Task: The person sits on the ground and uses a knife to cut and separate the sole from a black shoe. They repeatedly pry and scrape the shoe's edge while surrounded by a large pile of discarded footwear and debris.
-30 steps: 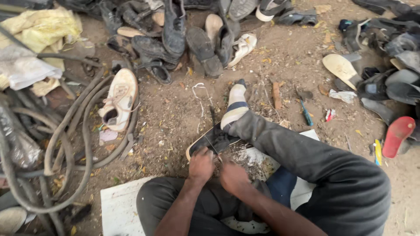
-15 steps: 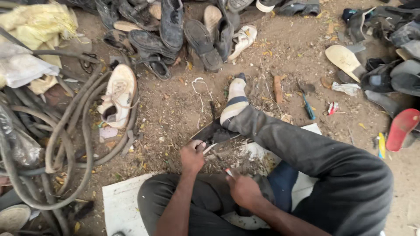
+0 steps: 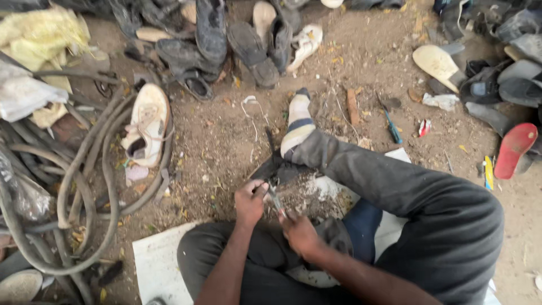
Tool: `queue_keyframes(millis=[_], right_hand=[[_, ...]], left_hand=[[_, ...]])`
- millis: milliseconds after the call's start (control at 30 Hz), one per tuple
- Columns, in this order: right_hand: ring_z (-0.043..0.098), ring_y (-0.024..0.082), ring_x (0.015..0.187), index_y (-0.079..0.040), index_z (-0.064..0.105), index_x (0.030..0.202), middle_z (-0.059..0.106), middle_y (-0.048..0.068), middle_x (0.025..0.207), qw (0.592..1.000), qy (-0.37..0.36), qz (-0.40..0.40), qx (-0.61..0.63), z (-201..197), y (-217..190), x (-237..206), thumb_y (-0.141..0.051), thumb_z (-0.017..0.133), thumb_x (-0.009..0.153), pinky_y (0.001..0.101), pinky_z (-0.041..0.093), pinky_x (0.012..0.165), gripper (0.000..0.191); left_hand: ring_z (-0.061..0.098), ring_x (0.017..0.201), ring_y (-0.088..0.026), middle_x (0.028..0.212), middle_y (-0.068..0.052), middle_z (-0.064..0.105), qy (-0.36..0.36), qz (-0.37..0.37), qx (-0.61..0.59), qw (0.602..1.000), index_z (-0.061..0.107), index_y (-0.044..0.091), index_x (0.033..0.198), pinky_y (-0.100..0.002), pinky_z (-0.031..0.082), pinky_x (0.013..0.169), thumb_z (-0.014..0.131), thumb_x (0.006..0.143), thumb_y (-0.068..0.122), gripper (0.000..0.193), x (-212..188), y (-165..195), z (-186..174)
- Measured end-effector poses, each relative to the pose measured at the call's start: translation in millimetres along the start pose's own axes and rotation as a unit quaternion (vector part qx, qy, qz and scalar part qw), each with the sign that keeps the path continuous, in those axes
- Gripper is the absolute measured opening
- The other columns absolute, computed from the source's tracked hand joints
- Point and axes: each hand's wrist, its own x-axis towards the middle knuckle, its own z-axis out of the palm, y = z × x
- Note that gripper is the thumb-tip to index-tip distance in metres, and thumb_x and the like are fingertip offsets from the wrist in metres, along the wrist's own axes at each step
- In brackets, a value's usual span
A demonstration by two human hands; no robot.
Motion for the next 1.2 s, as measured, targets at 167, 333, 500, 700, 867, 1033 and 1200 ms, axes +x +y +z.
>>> queue_keyframes(millis=[167, 333, 500, 700, 867, 1033, 1200], right_hand=[[0.068, 0.034, 0.071, -0.004, 0.069, 0.105, 0.069, 0.017, 0.083, 0.997, 0.081, -0.004, 0.005, 15.0, -31.5, -6.3, -0.02, 0.057, 0.106, 0.044, 0.051, 0.064, 0.02], [0.052, 0.015, 0.053, -0.004, 0.068, 0.099, 0.057, 0.008, 0.061, 0.974, -0.063, 0.165, 0.143, -1.8, -54.1, -75.6, -0.028, 0.057, 0.103, 0.0376, 0.044, 0.052, 0.027], [0.045, 0.011, 0.043, -0.01, 0.064, 0.105, 0.053, 0.001, 0.059, 0.947, -0.07, 0.274, 0.151, -59.4, -44.6, -75.7, -0.032, 0.053, 0.104, 0.035, 0.036, 0.041, 0.025], [0.037, 0.011, 0.038, -0.002, 0.063, 0.113, 0.045, -0.001, 0.06, 0.897, -0.035, 0.331, 0.29, -117.3, -89.9, -64.8, -0.029, 0.053, 0.105, 0.0309, 0.032, 0.035, 0.029], [0.036, 0.01, 0.037, -0.012, 0.061, 0.133, 0.042, 0.0, 0.058, 0.892, -0.034, 0.322, 0.317, -146.7, -118.9, -96.5, -0.029, 0.053, 0.102, 0.0303, 0.033, 0.036, 0.036], [0.037, 0.014, 0.034, -0.005, 0.063, 0.13, 0.045, 0.002, 0.058, 0.876, 0.028, 0.311, 0.368, -157.4, -115.6, -97.8, -0.024, 0.054, 0.101, 0.0317, 0.03, 0.035, 0.036], [0.038, 0.014, 0.044, 0.005, 0.056, 0.119, 0.044, 0.003, 0.061, 0.898, 0.048, 0.33, 0.286, -162.6, -63.1, -79.4, -0.026, 0.055, 0.106, 0.0343, 0.035, 0.044, 0.033]], left_hand=[[0.065, 0.077, -0.013, 0.085, -0.008, 0.074, 0.003, 0.073, -0.035, 0.997, 0.076, -0.005, 0.097, -0.03, 0.053, 0.069, 0.072, 0.093, 0.01, 0.016, 1.0, -10.3, -7.3], [0.072, 0.084, -0.022, 0.092, -0.012, 0.077, 0.005, 0.038, -0.368, 0.929, 0.073, -0.004, 0.096, -0.035, 0.058, 0.081, 0.072, 0.092, 0.007, 0.012, 15.0, 4.6, -28.3], [0.057, 0.118, -0.033, 0.121, -0.011, 0.068, -0.162, 0.02, 0.316, 0.935, 0.076, 0.005, 0.103, -0.045, 0.045, 0.105, 0.071, 0.089, 0.017, 0.019, 4.6, 60.6, -35.9], [0.028, 0.149, -0.036, 0.159, -0.014, 0.039, -0.33, 0.229, 0.697, 0.595, 0.073, 0.006, 0.117, -0.048, 0.024, 0.124, 0.06, 0.094, 0.013, 0.028, 9.9, 86.9, -34.9], [0.039, 0.148, -0.032, 0.143, -0.014, 0.057, -0.434, 0.254, 0.704, 0.501, 0.068, 0.007, 0.128, -0.05, 0.032, 0.12, 0.053, 0.102, 0.015, 0.031, 29.1, 55.1, -45.3], [0.059, 0.122, -0.026, 0.127, -0.012, 0.066, -0.375, 0.283, 0.623, 0.625, 0.064, 0.003, 0.133, -0.041, 0.044, 0.11, 0.063, 0.086, 0.01, 0.048, 21.3, 25.6, 41.0], [0.061, 0.114, -0.032, 0.111, -0.011, 0.071, -0.216, 0.308, 0.461, 0.803, 0.075, 0.007, 0.094, -0.047, 0.047, 0.101, 0.072, 0.073, 0.01, 0.021, 20.0, 21.8, 101.0]])
